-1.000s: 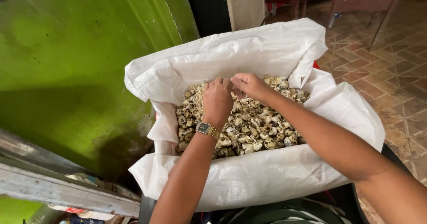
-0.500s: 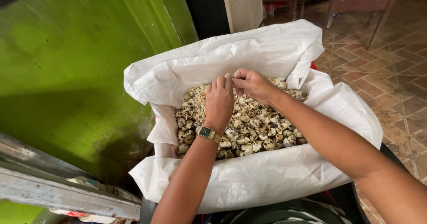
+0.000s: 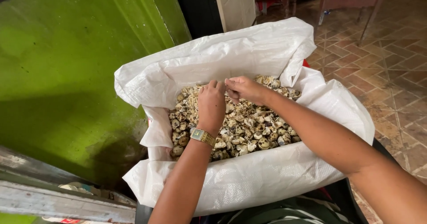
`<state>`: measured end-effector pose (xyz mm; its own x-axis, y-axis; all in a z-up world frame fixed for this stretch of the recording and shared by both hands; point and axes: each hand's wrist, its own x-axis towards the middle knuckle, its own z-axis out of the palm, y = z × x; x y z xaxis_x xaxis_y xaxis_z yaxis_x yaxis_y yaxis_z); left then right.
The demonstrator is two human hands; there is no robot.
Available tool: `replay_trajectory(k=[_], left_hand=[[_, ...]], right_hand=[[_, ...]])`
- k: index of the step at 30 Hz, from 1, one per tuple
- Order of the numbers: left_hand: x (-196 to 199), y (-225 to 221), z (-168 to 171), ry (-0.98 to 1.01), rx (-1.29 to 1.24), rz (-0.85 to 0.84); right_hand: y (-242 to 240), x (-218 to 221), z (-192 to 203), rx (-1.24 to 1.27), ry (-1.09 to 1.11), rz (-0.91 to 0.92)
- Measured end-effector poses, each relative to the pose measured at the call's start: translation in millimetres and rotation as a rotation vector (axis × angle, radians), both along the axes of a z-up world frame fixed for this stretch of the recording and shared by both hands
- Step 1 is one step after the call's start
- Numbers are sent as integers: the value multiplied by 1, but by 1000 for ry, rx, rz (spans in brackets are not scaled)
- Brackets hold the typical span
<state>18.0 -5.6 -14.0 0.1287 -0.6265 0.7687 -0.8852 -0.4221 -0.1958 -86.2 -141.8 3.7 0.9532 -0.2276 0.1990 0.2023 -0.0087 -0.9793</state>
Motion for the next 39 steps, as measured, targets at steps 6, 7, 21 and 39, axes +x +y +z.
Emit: replay_trajectory(k=[6,7,21,39], left_hand=[[6,-7,-12,264,-152,19],[2,-2,-1,258,-149,14],[14,2,66,758,205,-48],[65,51,73,884,272,5]], right_hand=[[-19,8,-3,-516,70,-267],[-22,5,0,-513,66,-273],[-148,19,1,-1153,556,-232],[-7,66,12,-858,494,51]])
